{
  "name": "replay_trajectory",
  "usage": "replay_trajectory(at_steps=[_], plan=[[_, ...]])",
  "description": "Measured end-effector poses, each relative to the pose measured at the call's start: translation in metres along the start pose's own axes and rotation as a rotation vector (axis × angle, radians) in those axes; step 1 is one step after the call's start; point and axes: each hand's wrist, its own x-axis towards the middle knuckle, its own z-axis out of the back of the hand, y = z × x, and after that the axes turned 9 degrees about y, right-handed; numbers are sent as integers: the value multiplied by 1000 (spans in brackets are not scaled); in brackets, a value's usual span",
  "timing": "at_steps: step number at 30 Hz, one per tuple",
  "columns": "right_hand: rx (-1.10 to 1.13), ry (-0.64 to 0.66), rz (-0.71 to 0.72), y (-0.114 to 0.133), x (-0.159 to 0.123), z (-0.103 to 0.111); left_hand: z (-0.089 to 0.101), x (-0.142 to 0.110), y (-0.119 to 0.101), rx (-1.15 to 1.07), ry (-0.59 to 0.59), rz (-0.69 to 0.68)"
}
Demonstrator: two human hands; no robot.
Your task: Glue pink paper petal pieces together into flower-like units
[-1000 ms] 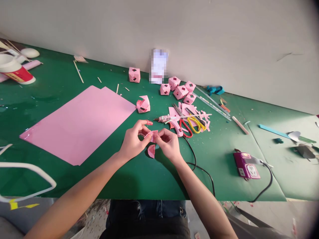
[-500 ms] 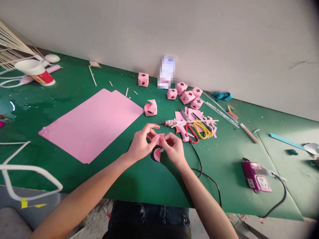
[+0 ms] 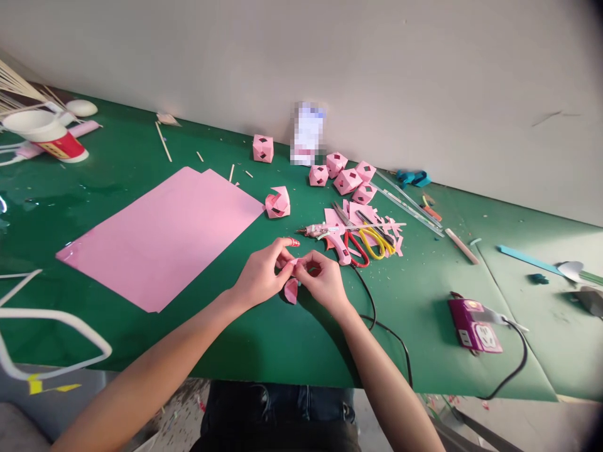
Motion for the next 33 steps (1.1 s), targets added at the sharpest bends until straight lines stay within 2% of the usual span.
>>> replay_trajectory(at_steps=[4,6,10,15,20,25,29,33], plan=[[-163,22,43,0,-2,3,0,-2,3,144,29,-53],[-220,40,73,2,-4,4,1,-1,2,146,19,-19],[-203,51,115,6,-7,6,7,3,-2,-31,-25,145],[-88,25,65,6,-5,9,11,6,-5,-194,-82,263],[-85,-19,94,3,-4,10,10,6,-6,-215,-69,274],[-94,6,76,3,-5,7,11,6,-7,-230,-63,263],[-108,36,97,5,-4,3,11,6,-9,-254,-13,229],[-123,-23,151,6,-3,-2,9,5,-9,-251,17,218]])
